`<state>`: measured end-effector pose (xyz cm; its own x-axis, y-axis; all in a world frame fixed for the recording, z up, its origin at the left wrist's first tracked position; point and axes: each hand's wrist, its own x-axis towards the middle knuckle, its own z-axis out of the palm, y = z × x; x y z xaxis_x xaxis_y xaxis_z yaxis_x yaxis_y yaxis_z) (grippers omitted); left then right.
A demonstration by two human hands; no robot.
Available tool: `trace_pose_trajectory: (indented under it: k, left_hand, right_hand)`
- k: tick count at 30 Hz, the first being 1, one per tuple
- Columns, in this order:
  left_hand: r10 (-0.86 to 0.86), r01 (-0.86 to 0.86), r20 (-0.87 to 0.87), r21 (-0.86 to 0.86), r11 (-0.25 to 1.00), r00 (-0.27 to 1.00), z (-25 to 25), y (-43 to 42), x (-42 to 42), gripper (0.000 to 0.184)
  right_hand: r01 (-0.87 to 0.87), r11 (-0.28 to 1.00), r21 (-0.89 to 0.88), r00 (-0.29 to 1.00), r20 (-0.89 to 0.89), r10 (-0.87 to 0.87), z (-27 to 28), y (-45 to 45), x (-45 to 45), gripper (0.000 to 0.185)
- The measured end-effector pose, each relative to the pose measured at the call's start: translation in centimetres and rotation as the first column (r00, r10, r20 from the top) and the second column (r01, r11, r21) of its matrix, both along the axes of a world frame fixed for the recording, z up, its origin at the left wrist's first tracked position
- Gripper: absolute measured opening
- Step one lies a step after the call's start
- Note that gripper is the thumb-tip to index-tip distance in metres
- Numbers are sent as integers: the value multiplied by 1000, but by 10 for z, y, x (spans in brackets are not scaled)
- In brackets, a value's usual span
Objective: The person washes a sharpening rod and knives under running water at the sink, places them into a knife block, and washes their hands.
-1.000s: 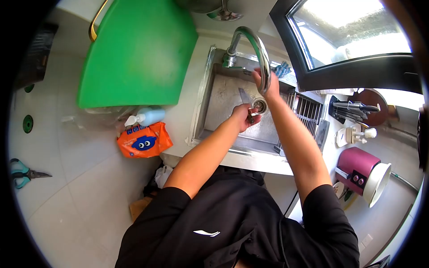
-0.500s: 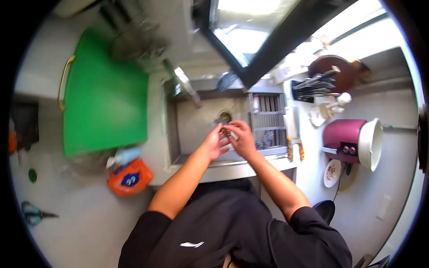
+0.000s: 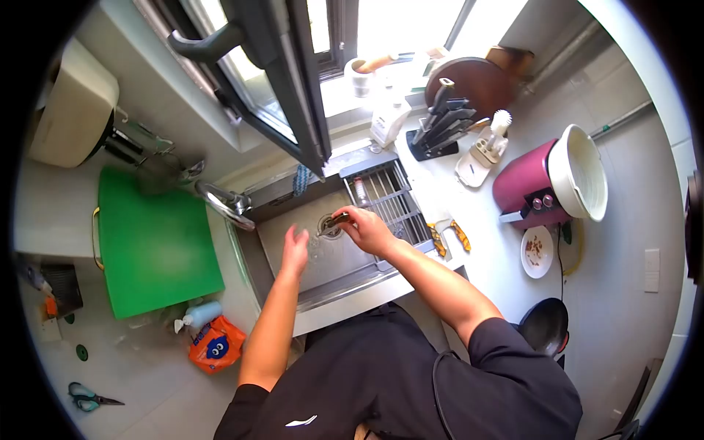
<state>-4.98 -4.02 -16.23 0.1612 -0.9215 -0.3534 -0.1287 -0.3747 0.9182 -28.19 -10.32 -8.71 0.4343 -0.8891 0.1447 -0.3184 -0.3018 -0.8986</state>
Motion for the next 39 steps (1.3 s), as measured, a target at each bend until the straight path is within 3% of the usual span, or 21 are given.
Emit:
trace_pose_trajectory:
  k: [1,2,4,5,7,9,11,13,16,20,25,27,29,31,32,33,35,37,39]
  left_hand:
    - [50,-153,328,297,943,943,-3,-7,-7,63]
    - [47,-142,323,276,951,945,-4,-12,-10,63]
    - [80,-70,241,-52,996,967,9,18,-13,77]
    - [73,-63,242,-52,997,967,14,27,-12,77]
    - [133,-144,95,123,982,987,21,45,-7,78]
    - [136,-144,57,202,969,989,29,57,-4,76]
    - [144,-144,23,278,950,989,28,63,-1,75]
    - [176,-170,6,280,945,984,25,70,0,70]
    - [232,-215,-19,311,926,972,29,71,-5,68]
    - [267,-241,-38,324,915,963,39,72,-11,68]
    - [287,-258,-45,320,911,957,40,77,-14,68]
    - [287,-259,-42,320,911,957,40,78,-17,68]
    - [295,-268,-35,327,906,955,42,80,-20,68]
    - [283,-256,-34,328,909,959,41,79,-23,68]
    - [273,-246,-36,331,911,961,41,78,-24,67]
    - [270,-246,-27,336,909,963,43,76,-25,67]
    - [250,-230,-19,330,915,968,51,71,-30,68]
    - [235,-220,-3,345,913,972,59,68,-32,67]
    - [226,-178,-151,280,943,962,57,63,-29,55]
  right_hand:
    - [17,1000,-11,1000,-2,-17,0,-4,-14,19]
    - [96,995,-19,994,61,-95,2,-16,-34,16]
    - [195,976,100,941,260,-214,11,-31,-76,15]
    - [218,953,208,878,385,-285,23,-48,-103,15]
    - [292,898,330,669,600,-439,35,-85,-162,15]
    - [404,855,324,596,616,-515,63,-119,-218,14]
    - [544,823,163,666,514,-541,90,-150,-262,14]
    - [679,734,1,641,485,-595,104,-181,-293,16]
    - [755,654,-57,627,358,-692,113,-219,-330,20]
    - [759,647,-75,646,209,-734,105,-244,-351,25]
    - [735,678,15,664,185,-724,89,-257,-352,27]
    - [735,665,135,647,154,-747,84,-266,-349,30]
    - [774,604,189,608,43,-793,78,-277,-345,32]
    - [825,552,122,566,-195,-801,70,-281,-338,37]
    - [842,505,187,538,-227,-812,63,-282,-332,45]
    - [838,482,256,543,-310,-780,48,-291,-336,39]
    - [850,499,172,527,-305,-793,39,-290,-332,44]
    - [909,416,-19,415,-37,-909,6,-282,-328,39]
    - [865,461,199,413,240,-879,27,-213,-294,33]
